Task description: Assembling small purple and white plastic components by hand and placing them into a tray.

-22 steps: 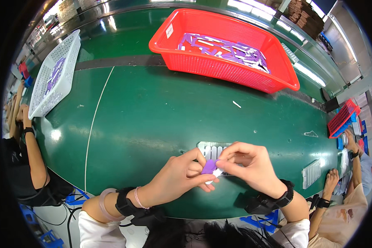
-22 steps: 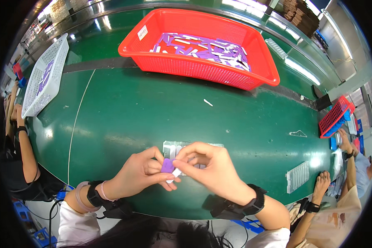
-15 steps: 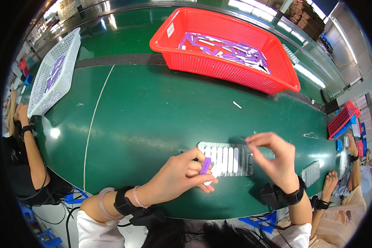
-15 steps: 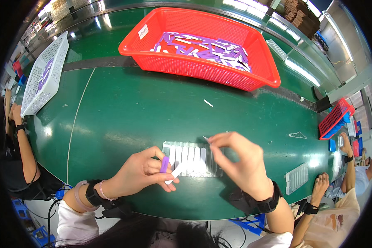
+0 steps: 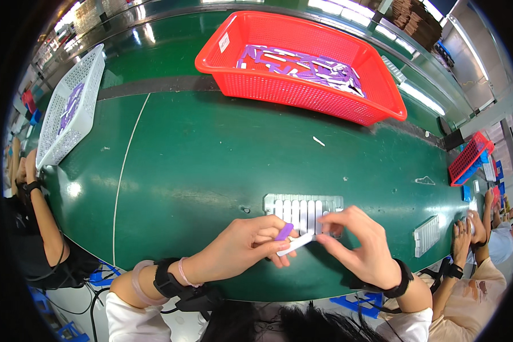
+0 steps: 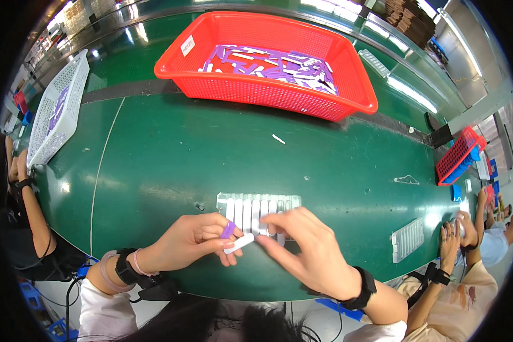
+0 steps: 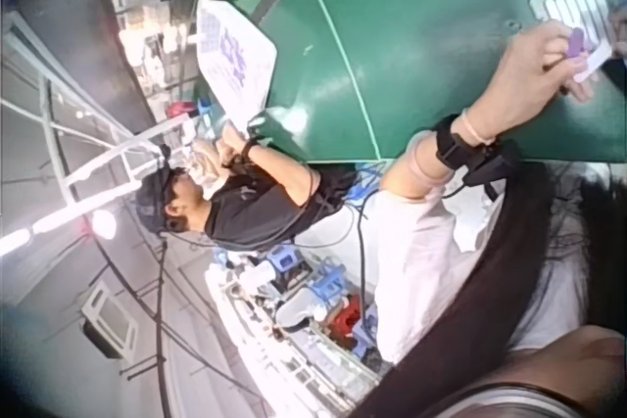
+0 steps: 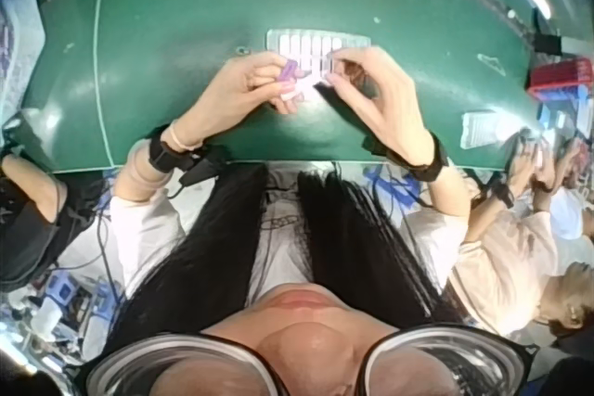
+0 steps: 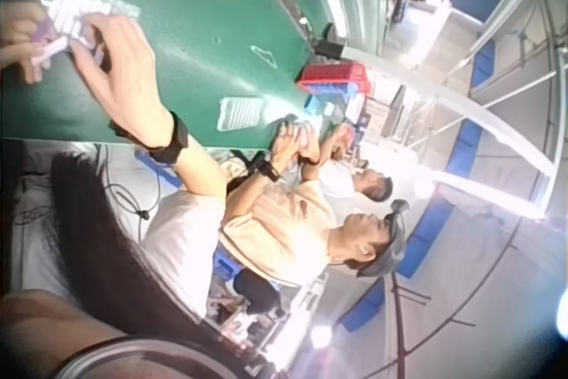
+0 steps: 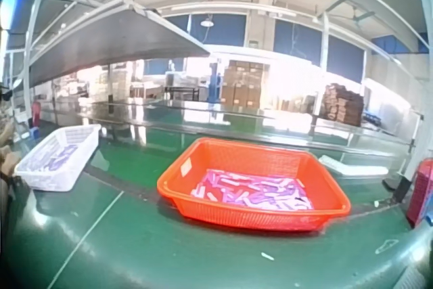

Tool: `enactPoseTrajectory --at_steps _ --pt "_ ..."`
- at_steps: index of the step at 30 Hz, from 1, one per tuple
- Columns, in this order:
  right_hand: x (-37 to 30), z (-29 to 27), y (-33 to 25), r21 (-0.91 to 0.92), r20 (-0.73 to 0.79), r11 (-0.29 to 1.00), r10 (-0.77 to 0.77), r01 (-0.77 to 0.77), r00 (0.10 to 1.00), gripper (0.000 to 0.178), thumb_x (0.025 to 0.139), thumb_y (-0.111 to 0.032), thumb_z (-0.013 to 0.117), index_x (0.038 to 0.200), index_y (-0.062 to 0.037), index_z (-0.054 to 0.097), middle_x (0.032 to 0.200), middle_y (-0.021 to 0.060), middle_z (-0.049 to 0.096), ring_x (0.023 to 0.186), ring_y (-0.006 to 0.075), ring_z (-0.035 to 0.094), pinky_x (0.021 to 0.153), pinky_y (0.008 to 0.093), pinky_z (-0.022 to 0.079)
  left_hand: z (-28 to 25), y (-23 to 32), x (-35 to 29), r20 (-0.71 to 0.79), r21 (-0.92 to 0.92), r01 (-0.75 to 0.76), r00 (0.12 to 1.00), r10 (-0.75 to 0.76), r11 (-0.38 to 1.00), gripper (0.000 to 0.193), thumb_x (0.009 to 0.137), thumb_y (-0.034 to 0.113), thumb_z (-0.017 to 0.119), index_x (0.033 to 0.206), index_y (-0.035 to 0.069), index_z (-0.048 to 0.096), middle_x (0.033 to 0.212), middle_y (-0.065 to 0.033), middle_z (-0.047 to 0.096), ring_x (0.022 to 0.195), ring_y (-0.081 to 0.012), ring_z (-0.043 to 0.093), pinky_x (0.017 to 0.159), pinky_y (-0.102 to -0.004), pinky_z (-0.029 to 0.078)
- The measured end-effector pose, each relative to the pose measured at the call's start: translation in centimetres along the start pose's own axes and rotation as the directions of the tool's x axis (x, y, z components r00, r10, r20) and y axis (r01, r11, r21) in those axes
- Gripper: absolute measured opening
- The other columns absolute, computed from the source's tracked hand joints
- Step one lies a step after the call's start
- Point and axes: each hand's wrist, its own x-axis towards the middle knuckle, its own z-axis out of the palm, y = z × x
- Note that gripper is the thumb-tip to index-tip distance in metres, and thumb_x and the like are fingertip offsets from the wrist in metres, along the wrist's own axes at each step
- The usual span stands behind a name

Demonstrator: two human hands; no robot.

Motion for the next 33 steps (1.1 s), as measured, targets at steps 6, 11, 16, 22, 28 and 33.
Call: enactPoseTrajectory --at_steps 6,11,16,22,28,33 --pt "1.7 1.2 0.0 0.509 0.177 0.820 0.199 -0.262 0.964 0.008 0.077 -0.003 0.062 0.084 0.0016 0.061 0.077 0.0058 0.061 0.068 0.0107 0.057 0.063 0.0233 0.047 0.5 0.3 0.0 0.071 0.174 0.043 0.996 -0.056 0.984 0.020 0.087 0.005 0.048 0.104 -0.003 0.042 0.082 -0.0107 0.062 0.070 -0.0158 0.062 0.065 -0.0254 0.049" --pt "1.2 -1.6 2.3 -0.307 -0.170 0.933 -0.246 0.186 0.954 0.012 0.069 -0.001 0.065 0.078 -0.0005 0.056 0.082 0.0115 0.060 0.073 0.0253 0.060 0.061 0.0310 0.049 0.1 -0.1 -0.1 0.098 0.135 0.043 0.994 -0.057 0.990 0.024 0.088 0.004 0.046 0.111 -0.001 0.038 0.082 -0.0104 0.061 0.073 -0.0148 0.061 0.067 -0.0258 0.048" --pt "-1.3 -1.2 2.5 -0.603 0.216 0.698 -0.324 0.387 0.921 0.019 0.070 -0.007 0.065 0.085 0.0011 0.056 0.093 0.0095 0.059 0.088 0.0243 0.054 0.071 0.0322 0.045 -0.1 -0.2 -0.2 0.119 0.105 0.020 0.992 -0.033 0.994 0.024 0.089 0.008 0.045 0.110 -0.002 0.039 0.081 -0.0074 0.062 0.071 -0.0130 0.060 0.066 -0.0241 0.048" --pt "-3.4 -0.9 1.1 -0.556 0.183 0.786 -0.200 0.269 0.963 0.031 0.069 -0.011 0.067 0.095 0.0011 0.056 0.099 0.0093 0.059 0.094 0.0247 0.052 0.074 0.0348 0.044 -0.3 -0.4 -0.1 0.117 0.079 0.033 0.992 -0.042 0.996 0.024 0.089 0.008 0.046 0.110 -0.002 0.039 0.082 -0.0073 0.061 0.072 -0.0130 0.060 0.066 -0.0243 0.048" --pt "-3.4 -0.6 0.8 -0.635 0.267 0.700 -0.199 0.327 0.943 0.032 0.072 -0.021 0.065 0.095 0.0004 0.059 0.109 0.0078 0.054 0.099 0.0268 0.048 0.083 0.0386 0.040 -0.3 -0.4 -0.1 0.128 0.080 0.033 0.991 -0.043 0.996 0.024 0.089 0.008 0.046 0.110 -0.001 0.039 0.082 -0.0070 0.061 0.073 -0.0126 0.060 0.066 -0.0242 0.048" --pt "-2.8 -0.5 1.0 -0.640 0.254 0.710 -0.163 0.292 0.953 0.034 0.071 -0.023 0.065 0.095 0.0014 0.059 0.112 0.0091 0.052 0.103 0.0277 0.045 0.085 0.0391 0.038 -0.3 -0.4 -0.1 0.133 0.062 0.036 0.990 -0.044 0.997 0.024 0.089 0.008 0.046 0.110 -0.001 0.039 0.083 -0.0069 0.061 0.072 -0.0123 0.059 0.066 -0.0241 0.048"
